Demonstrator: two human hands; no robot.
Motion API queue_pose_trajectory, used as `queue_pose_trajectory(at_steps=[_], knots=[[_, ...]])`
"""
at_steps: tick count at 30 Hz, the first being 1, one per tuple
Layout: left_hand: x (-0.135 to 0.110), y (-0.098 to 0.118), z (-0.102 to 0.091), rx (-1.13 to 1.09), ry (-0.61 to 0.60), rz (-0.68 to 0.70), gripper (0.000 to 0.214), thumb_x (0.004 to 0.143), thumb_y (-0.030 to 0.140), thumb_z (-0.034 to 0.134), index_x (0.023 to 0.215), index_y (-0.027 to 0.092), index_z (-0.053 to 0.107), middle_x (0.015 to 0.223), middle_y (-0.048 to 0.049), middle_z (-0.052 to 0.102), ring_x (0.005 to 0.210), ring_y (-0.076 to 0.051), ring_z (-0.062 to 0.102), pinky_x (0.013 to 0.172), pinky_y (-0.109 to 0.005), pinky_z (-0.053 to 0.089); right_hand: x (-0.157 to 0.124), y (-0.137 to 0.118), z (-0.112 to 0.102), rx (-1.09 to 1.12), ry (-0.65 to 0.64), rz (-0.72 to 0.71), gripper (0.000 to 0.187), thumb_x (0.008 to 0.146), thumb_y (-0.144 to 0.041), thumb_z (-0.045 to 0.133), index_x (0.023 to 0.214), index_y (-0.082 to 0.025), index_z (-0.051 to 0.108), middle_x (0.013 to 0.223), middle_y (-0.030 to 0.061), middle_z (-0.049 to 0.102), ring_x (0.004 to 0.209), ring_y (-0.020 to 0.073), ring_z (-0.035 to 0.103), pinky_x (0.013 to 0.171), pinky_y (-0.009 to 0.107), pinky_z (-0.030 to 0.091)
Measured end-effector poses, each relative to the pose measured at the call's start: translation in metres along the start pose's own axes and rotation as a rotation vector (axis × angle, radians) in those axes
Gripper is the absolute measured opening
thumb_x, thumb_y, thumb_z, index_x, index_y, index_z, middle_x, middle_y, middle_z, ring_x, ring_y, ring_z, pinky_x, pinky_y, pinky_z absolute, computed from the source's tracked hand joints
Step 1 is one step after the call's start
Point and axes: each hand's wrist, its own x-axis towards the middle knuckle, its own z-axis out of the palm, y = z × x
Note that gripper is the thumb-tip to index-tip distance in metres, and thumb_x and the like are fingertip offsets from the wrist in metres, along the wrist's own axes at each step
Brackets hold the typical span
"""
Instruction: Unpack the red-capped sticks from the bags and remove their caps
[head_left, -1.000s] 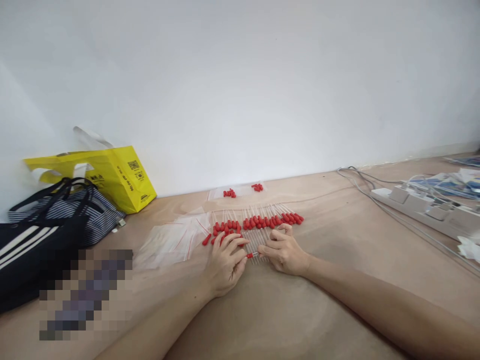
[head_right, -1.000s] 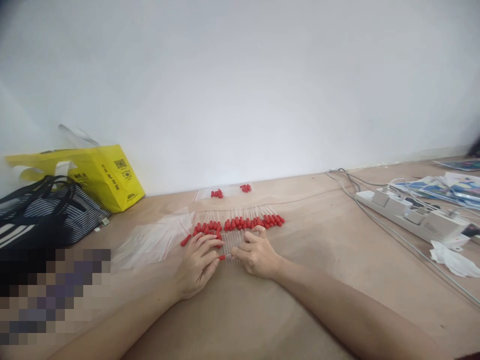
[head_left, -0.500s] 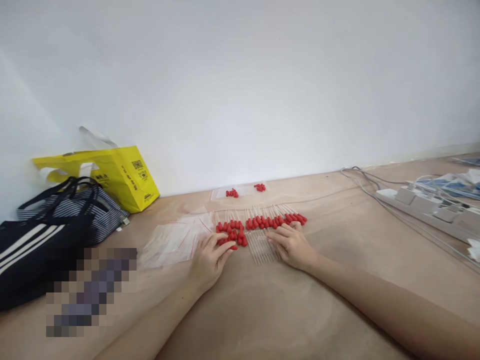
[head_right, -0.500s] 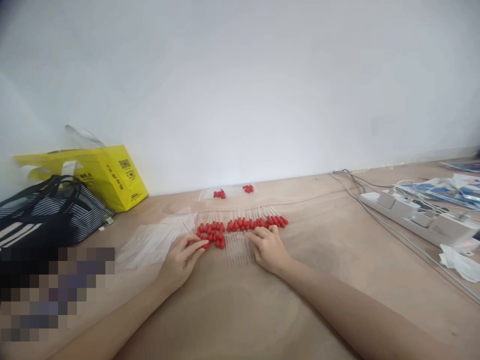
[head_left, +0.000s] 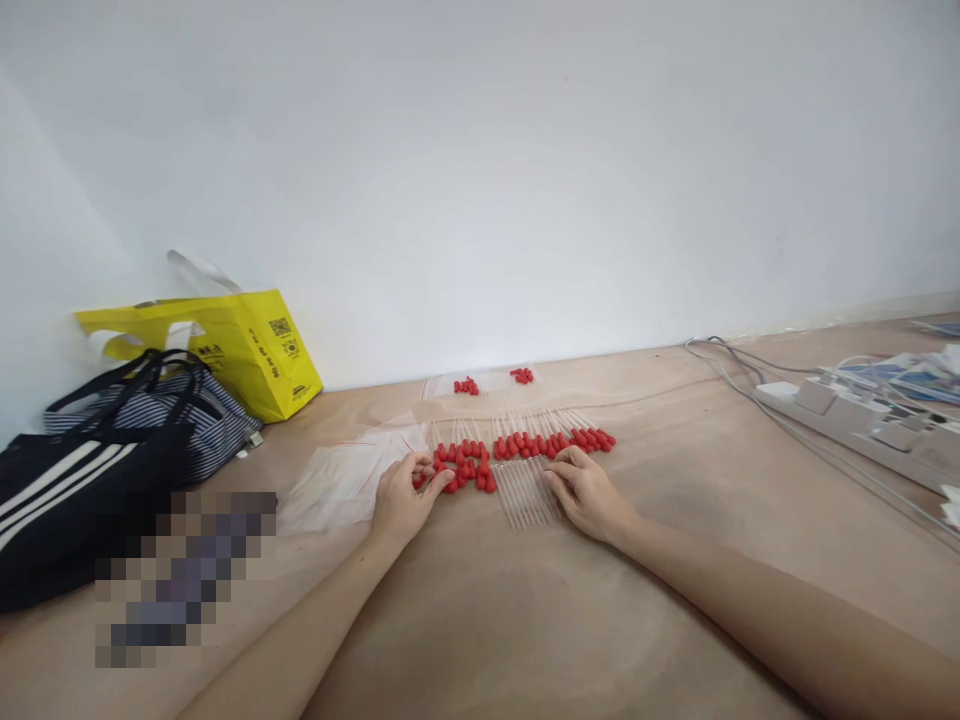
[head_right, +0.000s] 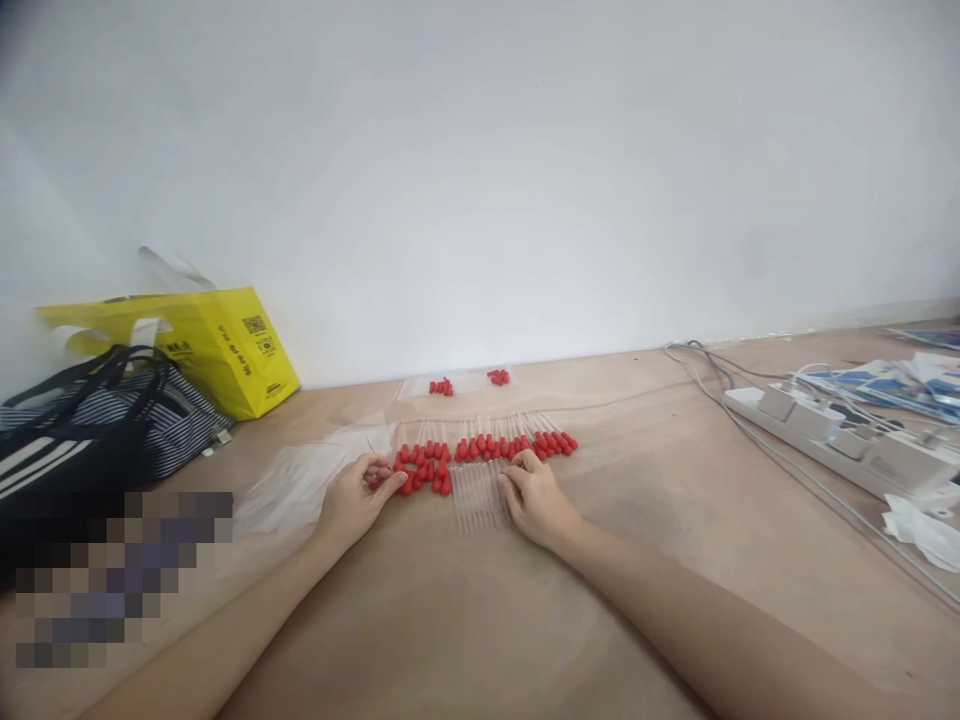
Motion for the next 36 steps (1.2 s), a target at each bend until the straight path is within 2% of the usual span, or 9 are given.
queue_pose_trajectory(at_steps=[3,6,10,13,16,23,30,36], knots=[[0.002,0.001,-0.004,0.066,0.022,0.030,0.024,0.075,0.041,0.047,0.076,0.019,0.054,0.073,-0.0036,0.064,0.071,-0.019,0.056,0.069,-0.032,0.043,0.001,-0.005,-0.005,0.016,-0.049,0.011,0.029,0.087,-0.024,0.036,0.066,-0.017,0.055,0.075,0.0043,0.050,0.071,0.0139,0.053,0.067,0.028,0.044],[0.011,0.005,-0.009,0.231,-0.020,0.044,0.023,0.076,0.038,0.045,0.075,0.021,0.059,0.080,-0.0046,0.064,0.081,-0.023,0.055,0.074,-0.037,0.040,0.001,-0.006,-0.008,0.006,-0.072,-0.008,0.031,0.088,-0.026,0.033,0.068,-0.017,0.055,0.077,0.0042,0.051,0.074,0.0139,0.053,0.068,0.028,0.043],[0.034,0.014,-0.010,0.459,-0.175,-0.114,0.026,0.073,0.043,0.045,0.077,0.025,0.064,0.093,-0.0067,0.062,0.096,-0.029,0.050,0.077,-0.041,0.037,0.002,-0.005,-0.008,0.008,-0.104,-0.021,0.031,0.089,-0.027,0.032,0.069,-0.017,0.055,0.078,0.0039,0.052,0.078,0.0138,0.053,0.070,0.028,0.042],[0.051,0.017,-0.006,0.525,-0.271,-0.230,0.031,0.070,0.048,0.045,0.067,0.023,0.065,0.089,-0.0098,0.062,0.096,-0.033,0.050,0.077,-0.045,0.037,0.002,-0.005,-0.008,0.038,-0.130,-0.018,0.033,0.089,-0.028,0.031,0.068,-0.017,0.054,0.079,0.0040,0.052,0.078,0.0139,0.052,0.070,0.028,0.042],[0.064,0.017,0.000,0.538,-0.323,-0.290,0.031,0.065,0.047,0.049,0.057,0.020,0.062,0.083,-0.0131,0.064,0.095,-0.036,0.051,0.076,-0.046,0.037,0.002,-0.005,-0.009,0.055,-0.137,0.007,0.033,0.090,-0.028,0.030,0.069,-0.017,0.053,0.081,0.0042,0.052,0.080,0.0140,0.051,0.071,0.030,0.040],[0.080,0.009,0.006,0.521,-0.418,-0.428,0.034,0.058,0.048,0.056,0.066,0.016,0.061,0.090,-0.0171,0.064,0.094,-0.036,0.054,0.071,-0.041,0.040,0.002,-0.005,-0.009,0.057,-0.125,0.051,0.033,0.090,-0.029,0.030,0.071,-0.017,0.054,0.083,0.0043,0.052,0.084,0.0148,0.050,0.074,0.034,0.036],[0.083,0.004,0.000,0.502,-0.450,-0.468,0.026,0.055,0.037,0.061,0.070,0.016,0.061,0.099,-0.0176,0.063,0.101,-0.036,0.051,0.070,-0.038,0.041,0.002,-0.005,-0.008,0.062,-0.126,0.075,0.032,0.090,-0.029,0.030,0.071,-0.017,0.054,0.084,0.0039,0.053,0.085,0.0146,0.050,0.076,0.035,0.033],[0.083,0.005,0.006,0.407,-0.464,-0.499,0.032,0.060,0.039,0.065,0.070,0.009,0.060,0.094,-0.0204,0.062,0.097,-0.037,0.052,0.071,-0.040,0.042,0.003,-0.004,-0.007,0.050,-0.108,0.117,0.036,0.090,-0.031,0.029,0.068,-0.017,0.053,0.081,0.0029,0.054,0.083,0.0140,0.051,0.077,0.035,0.031]])
